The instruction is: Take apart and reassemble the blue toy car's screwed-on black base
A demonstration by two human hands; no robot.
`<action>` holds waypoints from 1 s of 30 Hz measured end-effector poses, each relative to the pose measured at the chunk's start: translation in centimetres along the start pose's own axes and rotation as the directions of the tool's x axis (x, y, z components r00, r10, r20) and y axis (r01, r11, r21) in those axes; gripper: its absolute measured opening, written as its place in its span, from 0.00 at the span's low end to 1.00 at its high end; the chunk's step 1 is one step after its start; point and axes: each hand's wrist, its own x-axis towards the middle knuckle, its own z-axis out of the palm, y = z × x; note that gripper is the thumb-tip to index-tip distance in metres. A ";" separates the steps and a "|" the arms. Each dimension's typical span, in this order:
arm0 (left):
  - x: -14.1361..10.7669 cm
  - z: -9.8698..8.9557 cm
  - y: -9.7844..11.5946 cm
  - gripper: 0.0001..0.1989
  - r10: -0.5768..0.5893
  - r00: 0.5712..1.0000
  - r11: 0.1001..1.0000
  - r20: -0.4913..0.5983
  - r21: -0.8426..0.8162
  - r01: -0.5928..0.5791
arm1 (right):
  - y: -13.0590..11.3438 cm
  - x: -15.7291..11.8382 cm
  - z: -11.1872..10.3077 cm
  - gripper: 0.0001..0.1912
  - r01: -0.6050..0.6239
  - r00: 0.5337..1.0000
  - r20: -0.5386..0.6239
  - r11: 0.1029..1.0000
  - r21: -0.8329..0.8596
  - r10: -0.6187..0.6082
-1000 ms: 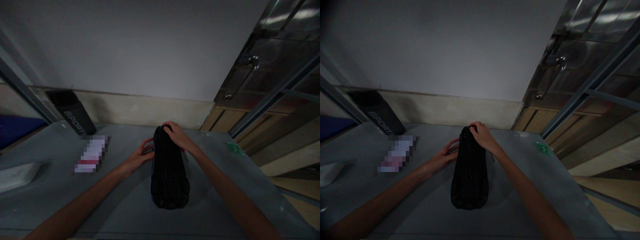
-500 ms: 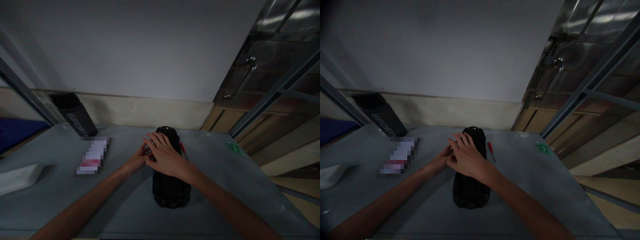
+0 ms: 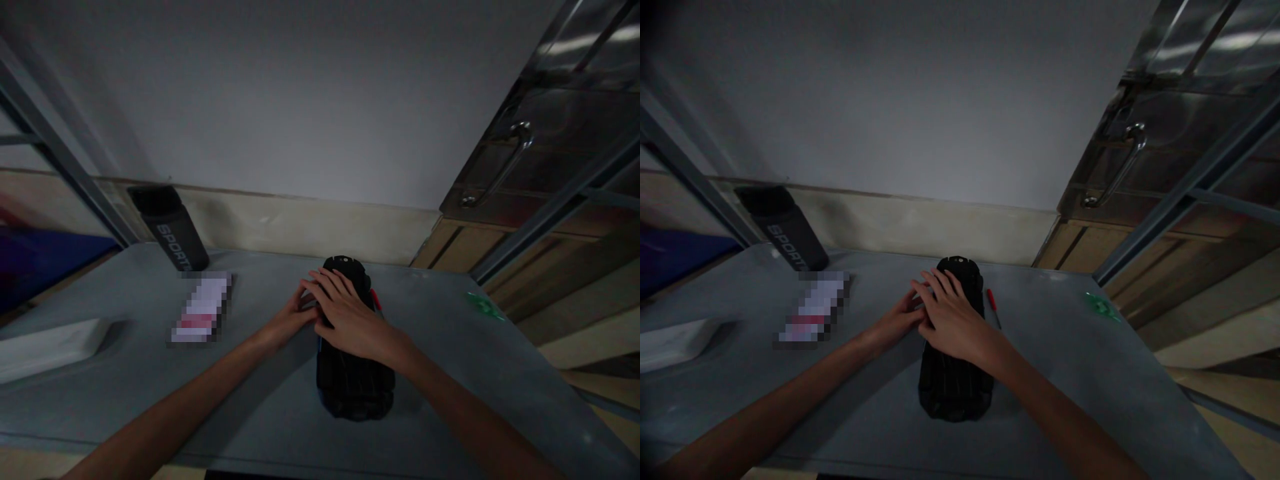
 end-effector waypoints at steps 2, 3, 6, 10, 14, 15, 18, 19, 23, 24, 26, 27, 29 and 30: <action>-0.1 0.2 0.2 0.41 0.001 1.000 1.000 0.003 -0.001 -0.001 | 0.0 -0.3 -0.2 0.37 -0.020 1.000 -0.014 1.000 0.022 0.020; -0.2 0.2 0.3 0.41 0.000 1.000 1.000 0.003 -0.004 0.000 | 0.0 -0.4 -0.2 0.37 -0.033 0.999 -0.027 0.999 0.035 0.034; -0.3 0.2 0.4 0.40 -0.002 1.000 1.000 0.010 -0.019 0.002 | 0.0 -0.7 0.0 0.38 -0.062 0.994 -0.090 0.995 0.076 0.068; -0.6 0.1 0.8 0.41 0.007 1.000 0.998 0.020 -0.056 -0.006 | 0.2 -0.9 -0.4 0.41 -0.079 0.975 -0.199 0.990 0.114 0.101; -0.7 0.3 1.2 0.38 -0.011 1.000 0.995 0.016 -0.094 0.013 | 0.3 -1.6 -1.9 0.41 -0.114 0.943 -0.298 0.984 0.138 0.151; -0.7 0.4 1.3 0.38 -0.019 1.000 0.995 0.015 -0.096 0.020 | 0.4 -1.8 -2.3 0.40 -0.127 0.934 -0.318 0.982 0.140 0.166; -0.7 0.5 1.5 0.39 -0.035 0.999 0.996 0.015 -0.079 0.036 | 0.7 -2.6 -3.8 0.37 -0.192 0.903 -0.361 0.971 0.143 0.232; -0.7 0.5 1.5 0.40 -0.039 0.999 0.997 0.014 -0.067 0.040 | 0.8 -2.9 -4.3 0.36 -0.221 0.893 -0.366 0.963 0.153 0.263; -0.5 0.3 1.3 0.41 -0.044 0.999 0.999 0.008 -0.025 0.045 | 1.6 -4.5 -6.4 0.32 -0.362 0.873 -0.240 0.894 0.264 0.425; -0.5 0.3 1.3 0.40 -0.046 0.999 0.999 0.009 -0.018 0.046 | 1.9 -5.0 -6.9 0.30 -0.393 0.864 -0.206 0.871 0.295 0.460; -0.5 0.3 1.4 0.39 -0.055 0.998 0.998 0.011 -0.003 0.055 | 2.7 -6.1 -7.7 0.25 -0.435 0.834 -0.179 0.822 0.367 0.522; -0.6 0.3 1.5 0.38 -0.062 0.998 0.998 0.005 0.005 0.062 | 3.2 -6.8 -8.0 0.23 -0.449 0.816 -0.177 0.796 0.406 0.550; -0.6 0.4 1.6 0.37 -0.068 0.998 0.998 -0.010 0.011 0.068 | 4.5 -8.2 -8.4 0.23 -0.468 0.783 -0.160 0.740 0.483 0.600; -0.7 0.5 1.7 0.37 -0.069 0.998 0.998 -0.014 0.012 0.069 | 5.2 -8.9 -8.5 0.23 -0.471 0.773 -0.149 0.716 0.515 0.616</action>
